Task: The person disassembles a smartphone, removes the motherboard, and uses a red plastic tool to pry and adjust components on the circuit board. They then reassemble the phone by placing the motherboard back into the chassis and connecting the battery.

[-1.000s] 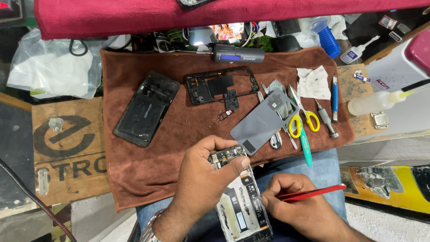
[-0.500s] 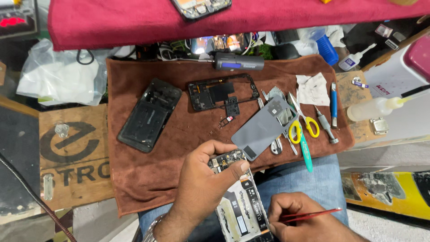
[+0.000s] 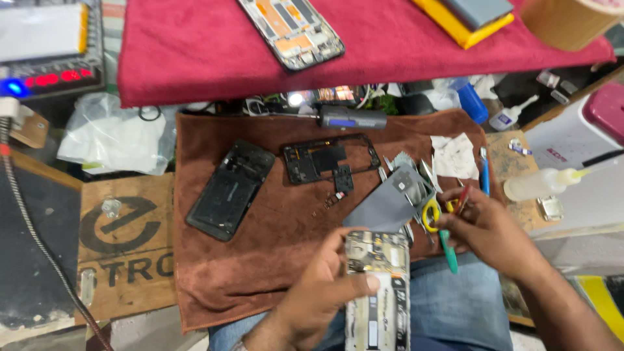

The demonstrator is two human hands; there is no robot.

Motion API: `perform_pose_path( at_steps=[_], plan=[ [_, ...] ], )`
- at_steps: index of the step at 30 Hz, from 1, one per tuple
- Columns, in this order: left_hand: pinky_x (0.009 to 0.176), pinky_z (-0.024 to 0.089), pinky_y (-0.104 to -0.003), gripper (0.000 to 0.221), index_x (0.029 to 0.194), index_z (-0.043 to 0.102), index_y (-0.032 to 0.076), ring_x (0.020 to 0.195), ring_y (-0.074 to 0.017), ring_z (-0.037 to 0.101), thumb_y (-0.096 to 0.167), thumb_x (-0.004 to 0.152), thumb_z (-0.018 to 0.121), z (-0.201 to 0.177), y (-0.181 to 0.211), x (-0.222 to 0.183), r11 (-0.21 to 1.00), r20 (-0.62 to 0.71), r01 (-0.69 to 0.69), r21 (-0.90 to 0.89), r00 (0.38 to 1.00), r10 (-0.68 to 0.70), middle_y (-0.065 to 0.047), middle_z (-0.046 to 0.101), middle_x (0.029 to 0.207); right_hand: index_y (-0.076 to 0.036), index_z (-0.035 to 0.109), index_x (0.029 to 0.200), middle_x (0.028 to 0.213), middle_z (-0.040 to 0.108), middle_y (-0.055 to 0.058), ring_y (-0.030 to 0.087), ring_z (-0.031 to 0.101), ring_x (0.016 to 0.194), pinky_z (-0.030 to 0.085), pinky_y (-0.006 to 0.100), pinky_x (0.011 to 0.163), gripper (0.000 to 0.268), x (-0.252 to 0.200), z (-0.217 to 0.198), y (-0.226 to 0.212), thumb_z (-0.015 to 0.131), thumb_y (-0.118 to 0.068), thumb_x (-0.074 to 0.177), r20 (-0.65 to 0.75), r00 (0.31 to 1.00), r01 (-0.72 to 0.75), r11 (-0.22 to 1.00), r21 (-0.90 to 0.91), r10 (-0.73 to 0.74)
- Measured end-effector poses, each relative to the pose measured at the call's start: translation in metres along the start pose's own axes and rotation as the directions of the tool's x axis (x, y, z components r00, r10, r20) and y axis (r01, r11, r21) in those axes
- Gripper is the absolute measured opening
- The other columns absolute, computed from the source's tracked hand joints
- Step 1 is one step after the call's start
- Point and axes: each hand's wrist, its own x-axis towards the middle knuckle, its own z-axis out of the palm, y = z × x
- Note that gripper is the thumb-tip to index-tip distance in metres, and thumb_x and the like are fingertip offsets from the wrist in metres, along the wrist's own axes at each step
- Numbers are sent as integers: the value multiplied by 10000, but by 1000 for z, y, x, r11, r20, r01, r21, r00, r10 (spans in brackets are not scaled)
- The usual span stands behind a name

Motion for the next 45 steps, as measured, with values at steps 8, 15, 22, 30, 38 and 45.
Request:
perform_pose_path(
  at_steps=[8,15,22,30,38,45],
  plan=[
    [1095,481,-302,632,1506,472,9,1221,-107,600,11,913,693,-23,-33,20,945,156,-281,169,954,256,-41,638,1333,-139,837,1015,861,768,159,318,767,764,636,447,797,383,68,-31,-2,616,-443,937,-208,974,-222,591,-776,93],
    [1033,499,-302,566,1411,535,-12,1143,-111,628,2,869,698,-59,-42,47,892,-51,-405,199,905,423,-57,665,1217,-129,837,1056,746,718,122,219,695,681,608,359,636,363,72,15,-71,745,-449,910,-79,992,-17,524,-852,-96],
    [974,526,-316,516,1316,615,-1,1090,-154,676,193,842,683,-62,-16,27,878,-182,-367,308,883,433,-56,704,1125,-113,776,1005,758,719,24,149,691,643,570,333,596,311,-5,131,-253,795,-382,848,381,810,585,564,-582,-446],
    [969,529,-366,575,1303,617,44,1098,-230,702,326,803,648,-84,-7,51,793,-186,-257,553,889,418,-106,726,1111,-18,661,1138,969,707,68,120,649,818,533,303,706,223,43,213,-400,616,-79,928,347,440,890,349,-294,-828],
    [989,525,-424,583,1325,610,80,1127,-312,716,302,786,591,-68,16,3,790,-152,-289,540,890,430,-167,736,1134,-17,550,1325,1152,608,50,99,587,972,507,248,831,488,114,236,-393,508,111,856,436,357,884,449,127,-826],
    [878,556,-465,349,1151,626,47,1007,-395,692,198,837,608,-64,26,-5,645,-223,-183,742,840,494,-207,720,1040,7,620,1001,991,648,159,263,661,906,534,317,803,262,17,188,-302,501,163,827,262,-82,922,-173,-346,-962]
  ],
)
